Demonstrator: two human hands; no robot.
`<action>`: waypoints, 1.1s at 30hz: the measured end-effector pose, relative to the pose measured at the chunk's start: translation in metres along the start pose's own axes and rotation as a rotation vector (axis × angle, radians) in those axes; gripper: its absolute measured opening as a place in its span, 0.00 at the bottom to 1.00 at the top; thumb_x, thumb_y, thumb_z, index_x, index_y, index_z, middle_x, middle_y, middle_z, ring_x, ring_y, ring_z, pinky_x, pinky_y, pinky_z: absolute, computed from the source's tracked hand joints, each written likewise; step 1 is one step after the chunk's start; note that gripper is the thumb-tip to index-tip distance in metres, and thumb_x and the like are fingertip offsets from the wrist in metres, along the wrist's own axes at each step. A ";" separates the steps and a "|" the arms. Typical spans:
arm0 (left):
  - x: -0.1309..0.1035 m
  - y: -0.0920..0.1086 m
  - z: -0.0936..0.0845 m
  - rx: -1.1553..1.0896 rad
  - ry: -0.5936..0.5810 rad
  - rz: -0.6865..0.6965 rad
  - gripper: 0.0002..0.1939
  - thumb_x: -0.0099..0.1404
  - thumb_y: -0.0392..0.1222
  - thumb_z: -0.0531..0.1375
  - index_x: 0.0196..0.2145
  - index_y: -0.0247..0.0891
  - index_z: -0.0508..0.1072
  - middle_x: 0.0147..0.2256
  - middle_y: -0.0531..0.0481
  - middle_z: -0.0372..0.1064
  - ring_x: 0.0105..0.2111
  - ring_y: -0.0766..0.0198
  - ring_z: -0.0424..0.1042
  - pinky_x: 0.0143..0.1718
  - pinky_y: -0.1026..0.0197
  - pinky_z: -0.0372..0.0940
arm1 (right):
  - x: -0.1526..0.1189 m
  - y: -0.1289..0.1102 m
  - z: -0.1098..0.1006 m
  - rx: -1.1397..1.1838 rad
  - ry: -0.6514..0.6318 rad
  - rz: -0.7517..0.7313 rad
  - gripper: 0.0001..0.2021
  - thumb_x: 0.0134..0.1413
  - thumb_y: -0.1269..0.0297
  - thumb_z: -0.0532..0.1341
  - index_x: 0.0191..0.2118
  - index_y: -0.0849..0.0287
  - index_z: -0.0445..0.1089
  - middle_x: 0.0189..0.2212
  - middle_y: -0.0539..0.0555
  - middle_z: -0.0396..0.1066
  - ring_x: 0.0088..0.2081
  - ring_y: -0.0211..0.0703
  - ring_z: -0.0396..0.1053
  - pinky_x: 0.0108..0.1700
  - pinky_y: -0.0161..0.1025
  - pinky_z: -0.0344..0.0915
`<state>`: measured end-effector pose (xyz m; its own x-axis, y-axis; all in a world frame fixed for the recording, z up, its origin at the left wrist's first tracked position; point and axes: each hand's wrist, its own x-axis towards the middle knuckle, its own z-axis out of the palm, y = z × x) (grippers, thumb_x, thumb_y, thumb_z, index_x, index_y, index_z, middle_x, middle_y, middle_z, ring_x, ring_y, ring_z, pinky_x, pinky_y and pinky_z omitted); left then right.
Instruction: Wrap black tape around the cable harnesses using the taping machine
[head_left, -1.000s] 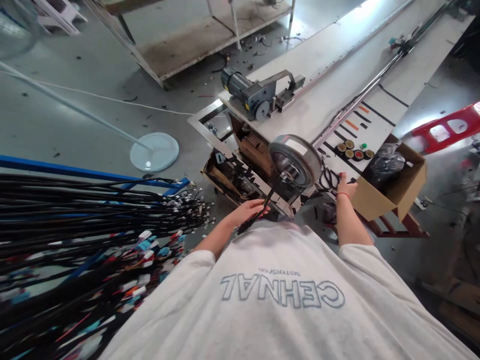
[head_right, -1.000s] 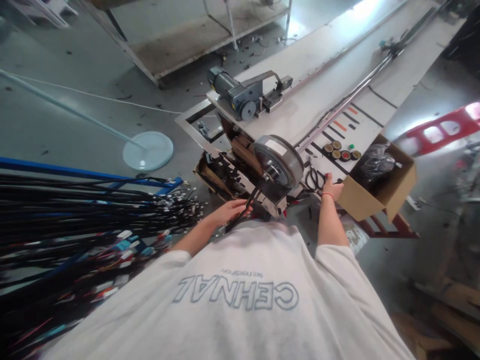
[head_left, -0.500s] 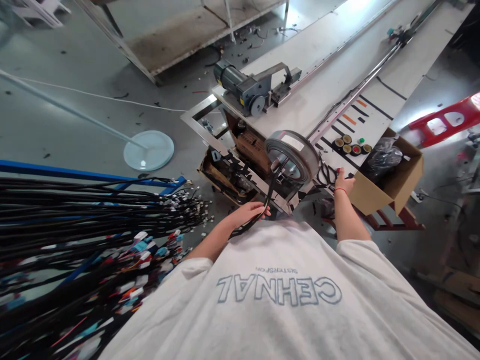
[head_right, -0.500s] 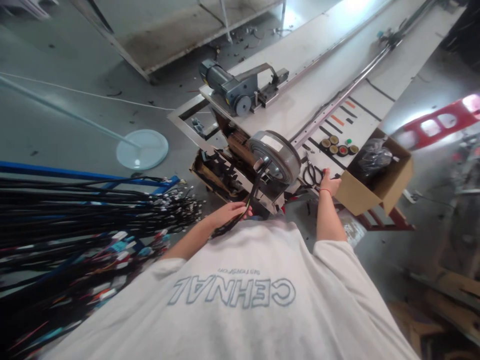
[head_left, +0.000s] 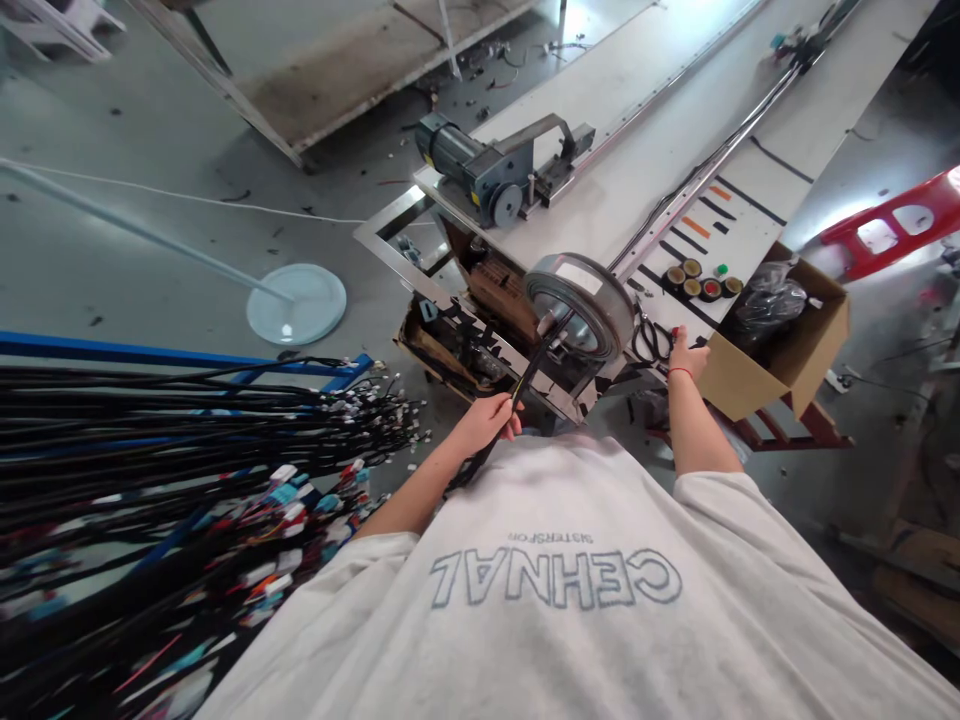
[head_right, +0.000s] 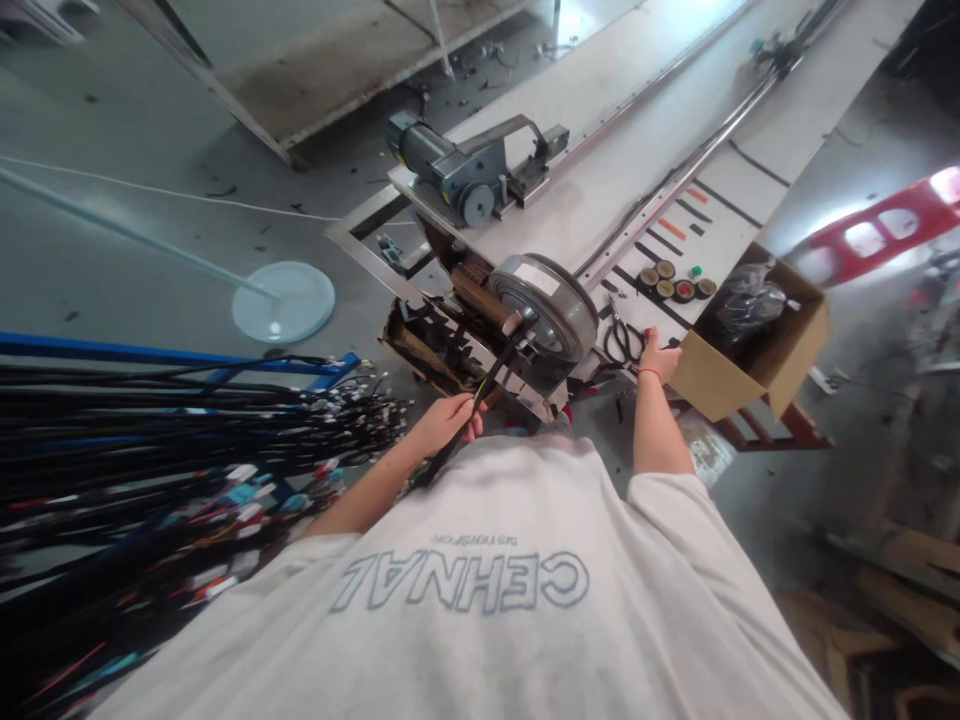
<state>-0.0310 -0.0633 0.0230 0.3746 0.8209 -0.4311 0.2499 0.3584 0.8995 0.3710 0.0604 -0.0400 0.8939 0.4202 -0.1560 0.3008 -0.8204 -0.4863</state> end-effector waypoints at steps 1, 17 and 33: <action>0.000 -0.002 -0.002 -0.014 0.003 0.000 0.20 0.68 0.55 0.50 0.37 0.35 0.68 0.22 0.50 0.72 0.18 0.68 0.69 0.21 0.66 0.64 | 0.000 0.000 0.001 -0.001 0.000 0.000 0.32 0.55 0.37 0.56 0.51 0.62 0.61 0.51 0.70 0.68 0.55 0.61 0.67 0.55 0.54 0.65; 0.054 -0.003 0.013 -0.079 0.149 0.081 0.26 0.67 0.62 0.49 0.37 0.34 0.71 0.21 0.55 0.59 0.17 0.71 0.55 0.19 0.65 0.52 | 0.001 0.001 -0.001 0.027 -0.023 -0.011 0.32 0.55 0.39 0.57 0.52 0.64 0.62 0.52 0.71 0.68 0.57 0.60 0.65 0.57 0.52 0.62; 0.046 -0.014 -0.008 0.265 -0.114 0.139 0.21 0.67 0.58 0.51 0.30 0.38 0.69 0.24 0.52 0.72 0.28 0.64 0.70 0.36 0.63 0.64 | 0.001 0.001 0.000 0.079 -0.001 -0.004 0.32 0.53 0.41 0.60 0.52 0.65 0.62 0.51 0.73 0.68 0.56 0.61 0.66 0.58 0.52 0.61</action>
<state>-0.0242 -0.0276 -0.0088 0.5156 0.7934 -0.3236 0.4073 0.1053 0.9072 0.3717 0.0601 -0.0405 0.8924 0.4236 -0.1553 0.2766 -0.7856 -0.5535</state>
